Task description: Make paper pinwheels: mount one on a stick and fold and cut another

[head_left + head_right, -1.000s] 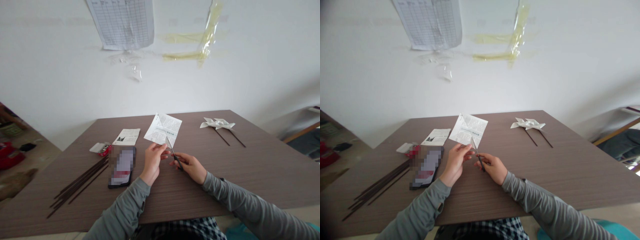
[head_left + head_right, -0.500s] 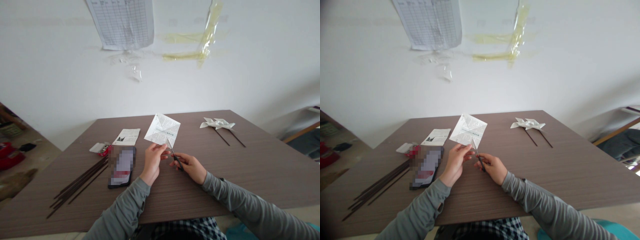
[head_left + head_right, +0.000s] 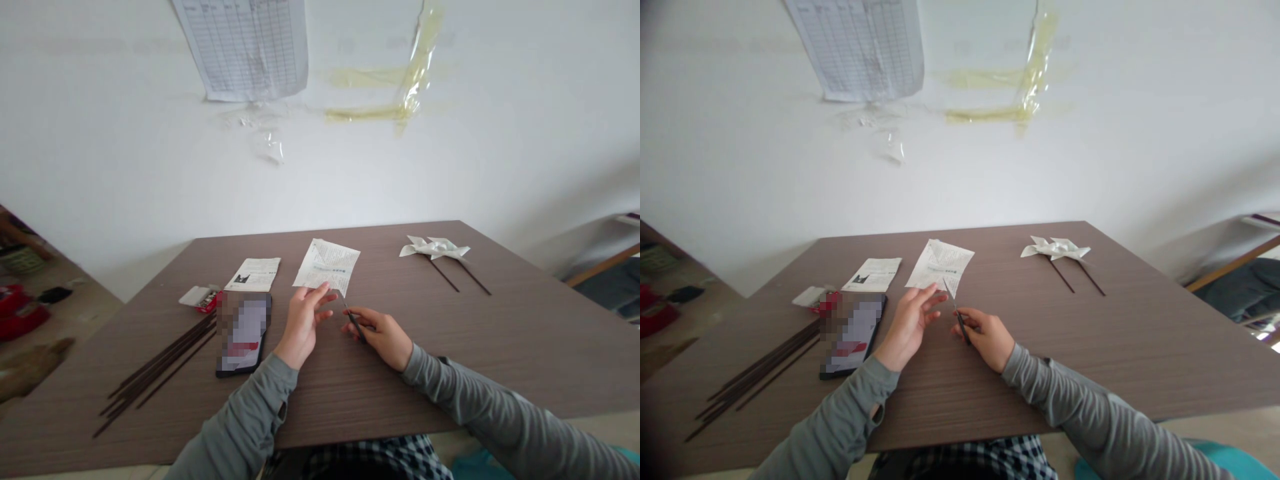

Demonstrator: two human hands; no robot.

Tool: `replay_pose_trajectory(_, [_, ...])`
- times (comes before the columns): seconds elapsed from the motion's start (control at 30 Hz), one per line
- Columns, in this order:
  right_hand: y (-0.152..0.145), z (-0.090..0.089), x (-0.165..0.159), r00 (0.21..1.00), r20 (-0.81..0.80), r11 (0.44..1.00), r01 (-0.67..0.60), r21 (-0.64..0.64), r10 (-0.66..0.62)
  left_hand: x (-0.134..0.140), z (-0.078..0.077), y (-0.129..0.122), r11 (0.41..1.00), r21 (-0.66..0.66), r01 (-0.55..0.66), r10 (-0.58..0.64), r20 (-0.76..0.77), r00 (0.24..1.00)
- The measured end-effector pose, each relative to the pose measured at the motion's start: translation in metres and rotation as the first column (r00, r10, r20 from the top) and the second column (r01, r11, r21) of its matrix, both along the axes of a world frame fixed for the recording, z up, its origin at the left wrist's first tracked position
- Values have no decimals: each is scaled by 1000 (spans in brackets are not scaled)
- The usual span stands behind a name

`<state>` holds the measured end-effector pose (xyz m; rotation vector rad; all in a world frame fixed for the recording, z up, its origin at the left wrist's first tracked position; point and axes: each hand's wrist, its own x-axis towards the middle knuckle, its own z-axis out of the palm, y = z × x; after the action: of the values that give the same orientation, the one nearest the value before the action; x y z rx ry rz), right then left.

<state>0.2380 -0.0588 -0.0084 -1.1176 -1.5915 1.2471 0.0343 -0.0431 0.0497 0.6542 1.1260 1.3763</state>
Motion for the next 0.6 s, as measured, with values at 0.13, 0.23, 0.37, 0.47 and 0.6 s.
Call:
replay_pose_trajectory(0.13, [-2, 2, 0, 1000, -2, 1000, 4, 9, -4, -1, 1, 3, 999, -4, -47, 47, 19, 999])
replay_pose_trajectory(0.23, [-2, 1, 0, 1000, -10, 1000, -5, -1, 5, -1, -1, 3, 997, 6, -76, 76, -14, 997])
replay_pose_trajectory(0.37, [-2, -2, -1, 998, -37, 998, -50, -29, 49, -1, -2, 2, 995, 20, -97, 98, -23, 995])
replay_pose_trajectory(0.47, [-4, -1, 0, 995, -53, 995, -85, -52, 82, -1, -3, 2, 995, 35, -94, 95, -44, 995])
replay_pose_trajectory(0.6, [-6, 3, 1, 994, -67, 992, -96, -87, 90, -1, -2, 1, 993, 57, -101, 105, -56, 993])
